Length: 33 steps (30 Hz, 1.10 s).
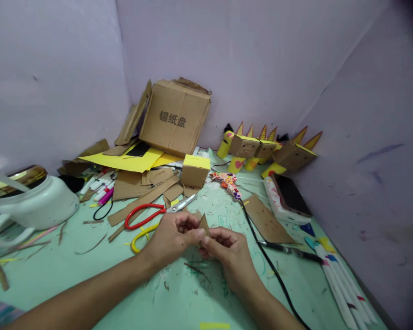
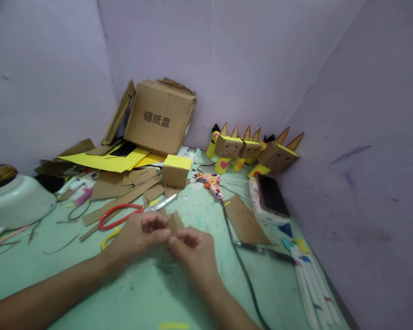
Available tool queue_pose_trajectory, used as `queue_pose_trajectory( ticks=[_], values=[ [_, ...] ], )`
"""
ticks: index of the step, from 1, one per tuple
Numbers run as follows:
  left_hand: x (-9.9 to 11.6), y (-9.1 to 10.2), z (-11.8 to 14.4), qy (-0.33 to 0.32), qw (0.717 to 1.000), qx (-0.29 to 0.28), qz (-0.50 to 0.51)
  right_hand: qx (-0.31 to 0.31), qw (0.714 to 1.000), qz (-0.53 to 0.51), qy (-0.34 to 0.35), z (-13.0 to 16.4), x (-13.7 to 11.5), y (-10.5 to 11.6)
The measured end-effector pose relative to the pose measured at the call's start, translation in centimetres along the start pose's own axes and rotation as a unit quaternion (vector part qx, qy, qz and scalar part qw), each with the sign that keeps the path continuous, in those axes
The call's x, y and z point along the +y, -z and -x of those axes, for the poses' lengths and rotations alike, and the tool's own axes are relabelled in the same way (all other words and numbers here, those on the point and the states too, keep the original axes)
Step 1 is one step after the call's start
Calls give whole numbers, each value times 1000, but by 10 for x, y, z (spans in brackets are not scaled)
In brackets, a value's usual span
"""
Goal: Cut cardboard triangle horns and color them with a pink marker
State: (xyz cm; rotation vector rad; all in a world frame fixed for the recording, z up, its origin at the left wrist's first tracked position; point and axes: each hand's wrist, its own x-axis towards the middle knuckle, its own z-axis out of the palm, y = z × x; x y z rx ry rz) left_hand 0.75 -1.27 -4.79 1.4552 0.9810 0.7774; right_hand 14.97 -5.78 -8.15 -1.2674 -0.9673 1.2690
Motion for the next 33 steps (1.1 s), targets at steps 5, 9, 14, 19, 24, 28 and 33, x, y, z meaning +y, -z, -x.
queue_pose_trajectory(
  ticks=[5,9,14,19,24,28,33],
  values=[
    [4,-1,0,-24,998,-27,48,-11,1000,18,-2,2,-2,-4],
    [5,-2,1,1,997,-19,72,-3,999,41,6,2,-4,-5],
    [-1,-2,2,24,995,5,98,-4,999,42,32,2,-1,-5],
    [-4,-3,2,35,992,20,121,-3,998,58,36,2,-4,-7],
    [1,1,-1,72,991,-22,107,-11,997,75,22,0,-7,-7],
    [2,6,-4,92,991,-43,86,2,997,72,19,-1,-6,-6],
    [0,9,-6,75,994,-46,72,25,999,45,13,0,-9,-7]
  ],
)
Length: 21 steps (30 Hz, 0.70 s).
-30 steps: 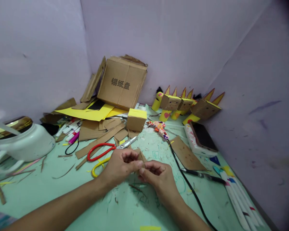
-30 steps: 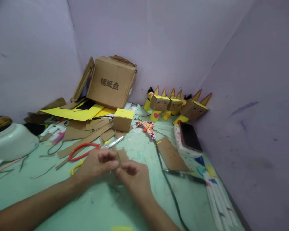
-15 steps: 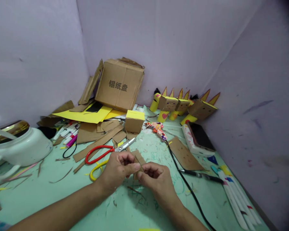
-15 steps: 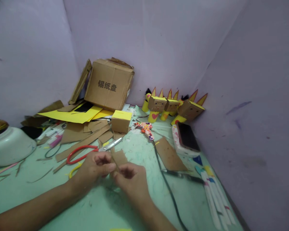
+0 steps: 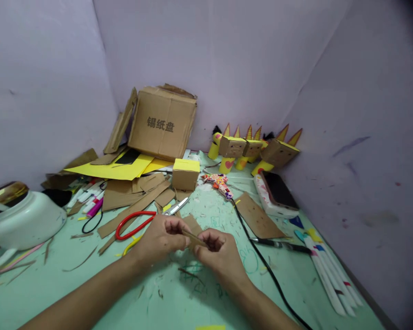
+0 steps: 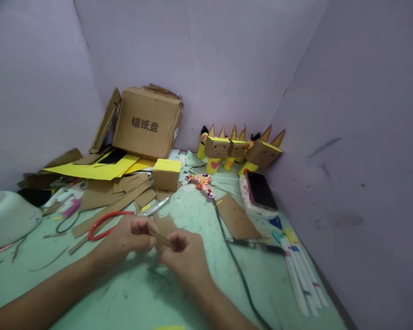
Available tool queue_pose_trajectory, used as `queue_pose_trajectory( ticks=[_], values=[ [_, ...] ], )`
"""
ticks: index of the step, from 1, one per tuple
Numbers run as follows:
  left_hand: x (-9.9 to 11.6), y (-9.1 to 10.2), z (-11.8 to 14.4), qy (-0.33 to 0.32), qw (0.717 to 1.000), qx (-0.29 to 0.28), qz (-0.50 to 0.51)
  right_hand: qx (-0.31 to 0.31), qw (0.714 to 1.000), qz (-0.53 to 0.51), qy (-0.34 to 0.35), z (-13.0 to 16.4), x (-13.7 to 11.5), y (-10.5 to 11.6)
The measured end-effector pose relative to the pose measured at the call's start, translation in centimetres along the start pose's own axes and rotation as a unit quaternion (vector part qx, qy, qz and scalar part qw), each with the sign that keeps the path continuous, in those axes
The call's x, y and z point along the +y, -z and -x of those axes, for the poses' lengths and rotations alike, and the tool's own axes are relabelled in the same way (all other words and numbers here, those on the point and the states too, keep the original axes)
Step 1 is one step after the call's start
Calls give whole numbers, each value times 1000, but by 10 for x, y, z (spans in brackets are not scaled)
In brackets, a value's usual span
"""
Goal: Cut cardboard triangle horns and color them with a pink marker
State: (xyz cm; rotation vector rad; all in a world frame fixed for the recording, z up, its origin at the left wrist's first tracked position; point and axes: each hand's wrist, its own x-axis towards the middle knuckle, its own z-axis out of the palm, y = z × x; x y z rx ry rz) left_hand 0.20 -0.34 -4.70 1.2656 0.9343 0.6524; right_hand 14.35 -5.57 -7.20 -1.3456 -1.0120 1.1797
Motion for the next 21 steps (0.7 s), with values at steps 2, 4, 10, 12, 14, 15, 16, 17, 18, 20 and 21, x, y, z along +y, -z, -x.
queue_pose_trajectory(
  ticks=[2,4,10,12,14,15,16,17,18,20,21],
  values=[
    [1,-1,0,-1,1000,11,-3,15,1000,-27,3,0,-2,0],
    [3,-2,1,8,1000,21,-5,25,998,-49,12,0,-3,-1],
    [6,-4,2,22,1000,14,-7,31,997,-64,28,1,-4,0],
    [5,-4,2,31,999,22,-9,28,996,-76,31,1,-4,1],
    [1,-4,1,37,999,27,-16,25,996,-86,27,1,-4,1],
    [-1,-5,0,34,999,29,-19,27,995,-89,25,1,-4,2],
    [-3,-5,-1,28,999,30,-24,29,995,-89,22,1,-4,2],
    [-6,-5,-1,21,999,31,-29,32,995,-88,21,0,-3,2],
    [-8,-5,-2,13,999,31,-37,33,996,-85,21,0,-3,2],
    [-11,-6,-1,-18,997,35,-64,38,996,-67,39,0,-3,2],
    [-11,-5,0,-49,994,39,-92,44,996,-45,66,0,-3,3]
  ],
)
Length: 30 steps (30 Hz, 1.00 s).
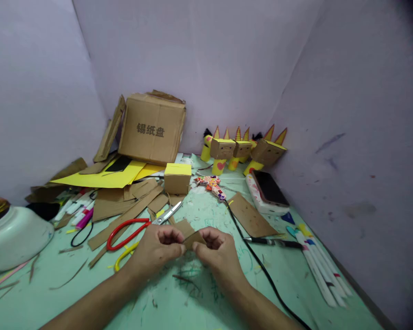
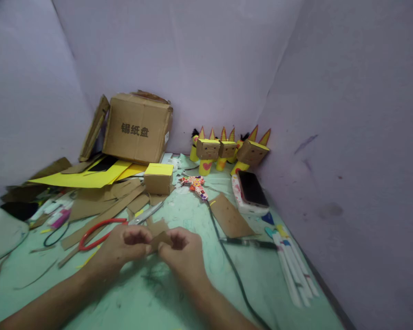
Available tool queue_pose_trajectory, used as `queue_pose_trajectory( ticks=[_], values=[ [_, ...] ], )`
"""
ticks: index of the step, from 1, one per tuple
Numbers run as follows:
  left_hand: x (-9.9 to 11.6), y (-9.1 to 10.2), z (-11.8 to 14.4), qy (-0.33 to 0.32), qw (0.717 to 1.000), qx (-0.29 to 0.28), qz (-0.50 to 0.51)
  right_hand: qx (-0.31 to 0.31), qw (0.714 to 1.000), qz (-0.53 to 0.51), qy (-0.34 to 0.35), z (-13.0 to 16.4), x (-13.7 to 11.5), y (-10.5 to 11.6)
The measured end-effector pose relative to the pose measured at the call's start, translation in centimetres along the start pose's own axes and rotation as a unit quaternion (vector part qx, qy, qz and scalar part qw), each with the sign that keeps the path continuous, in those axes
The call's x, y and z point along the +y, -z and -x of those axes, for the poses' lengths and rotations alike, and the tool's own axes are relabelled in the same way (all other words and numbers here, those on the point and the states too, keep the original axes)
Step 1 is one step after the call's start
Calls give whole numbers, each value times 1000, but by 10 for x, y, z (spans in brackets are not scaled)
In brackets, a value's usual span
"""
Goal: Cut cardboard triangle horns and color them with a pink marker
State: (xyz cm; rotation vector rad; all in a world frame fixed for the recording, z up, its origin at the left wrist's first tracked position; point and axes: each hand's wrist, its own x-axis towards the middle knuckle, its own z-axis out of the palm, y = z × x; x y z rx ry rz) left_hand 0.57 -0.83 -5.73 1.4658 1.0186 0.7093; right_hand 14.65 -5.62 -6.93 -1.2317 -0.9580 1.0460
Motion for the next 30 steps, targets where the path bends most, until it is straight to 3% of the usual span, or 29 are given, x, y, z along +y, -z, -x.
queue_pose_trajectory(
  ticks=[2,3,5,7,8,10,14,19,21,22,24,27,28,30],
  values=[
    [2,3,3,-128,988,11,-85,4,991,63,117,1,-1,3],
    [3,5,4,-226,964,18,-137,-1,975,95,203,1,-1,5],
    [6,11,6,-431,871,29,-235,-34,908,148,391,2,-4,10],
    [8,16,7,-565,767,40,-300,-71,828,184,524,1,-6,15],
    [8,18,7,-599,731,49,-324,-82,796,202,564,1,-6,17],
    [7,21,8,-625,692,60,-357,-92,753,232,609,-1,-7,20],
    [0,23,8,-635,667,67,-383,-113,722,269,628,-2,-7,24],
    [-4,25,8,-629,669,60,-391,-105,725,270,625,-1,-6,23],
    [-2,23,8,-622,682,42,-382,-94,753,250,601,2,-5,20],
    [0,22,9,-610,701,28,-368,-89,781,229,575,3,-4,18],
    [3,17,10,-547,774,5,-318,-75,859,176,475,6,-2,14],
    [8,9,12,-321,925,-13,-204,-43,968,82,232,7,3,6],
    [9,7,13,-232,958,-16,-166,-39,987,46,150,6,5,4],
    [10,3,13,-94,990,-17,-102,-44,998,-34,34,4,9,2]
  ],
)
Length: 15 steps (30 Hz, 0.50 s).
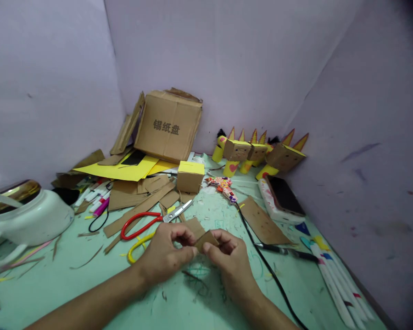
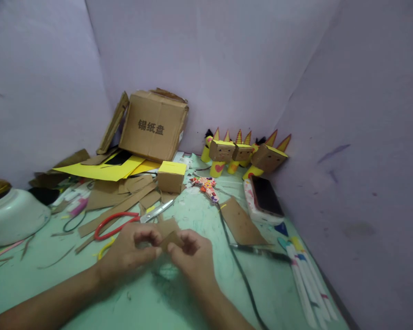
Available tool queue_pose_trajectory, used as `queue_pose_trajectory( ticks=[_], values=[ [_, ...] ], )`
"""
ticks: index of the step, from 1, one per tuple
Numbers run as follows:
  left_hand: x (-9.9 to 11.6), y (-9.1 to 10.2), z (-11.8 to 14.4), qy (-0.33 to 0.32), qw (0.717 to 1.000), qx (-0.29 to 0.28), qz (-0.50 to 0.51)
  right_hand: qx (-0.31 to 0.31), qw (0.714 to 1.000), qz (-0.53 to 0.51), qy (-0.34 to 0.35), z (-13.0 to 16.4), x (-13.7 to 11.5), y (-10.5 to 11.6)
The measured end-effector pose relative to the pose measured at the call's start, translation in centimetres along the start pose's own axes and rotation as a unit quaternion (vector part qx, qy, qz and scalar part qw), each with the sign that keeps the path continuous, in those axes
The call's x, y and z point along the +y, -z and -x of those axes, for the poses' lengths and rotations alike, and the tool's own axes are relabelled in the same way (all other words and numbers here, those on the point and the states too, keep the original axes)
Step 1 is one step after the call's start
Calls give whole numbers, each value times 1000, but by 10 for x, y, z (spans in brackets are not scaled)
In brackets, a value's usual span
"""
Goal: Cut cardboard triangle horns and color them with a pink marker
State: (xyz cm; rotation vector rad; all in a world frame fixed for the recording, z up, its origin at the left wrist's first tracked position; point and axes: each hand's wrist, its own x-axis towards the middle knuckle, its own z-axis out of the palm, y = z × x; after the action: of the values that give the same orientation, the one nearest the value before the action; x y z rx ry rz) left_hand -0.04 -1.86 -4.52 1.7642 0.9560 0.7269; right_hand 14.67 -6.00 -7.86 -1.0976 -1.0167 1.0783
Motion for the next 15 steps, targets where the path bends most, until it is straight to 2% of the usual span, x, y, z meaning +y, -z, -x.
queue_pose_trajectory(
  ticks=[2,6,8,9,10,12,13,15],
  values=[
    [2,-2,-1,51,998,0,34,-7,997,-67,-46,-3,4,1],
    [6,6,-3,15,998,-31,47,18,991,-123,-51,-8,8,9],
    [8,17,-4,2,1000,-20,-21,34,989,-140,-38,-10,7,14],
    [9,24,-5,9,995,2,-98,40,988,-148,-30,-12,5,16],
    [9,32,-5,24,977,25,-209,44,986,-157,-24,-12,3,18],
    [7,45,-6,64,904,16,-423,46,983,-178,-13,-14,-3,21],
    [5,50,-6,82,872,-10,-483,44,981,-188,-8,-14,-6,21],
    [1,56,-6,100,845,-45,-524,49,978,-202,-1,-15,-12,21]
  ],
)
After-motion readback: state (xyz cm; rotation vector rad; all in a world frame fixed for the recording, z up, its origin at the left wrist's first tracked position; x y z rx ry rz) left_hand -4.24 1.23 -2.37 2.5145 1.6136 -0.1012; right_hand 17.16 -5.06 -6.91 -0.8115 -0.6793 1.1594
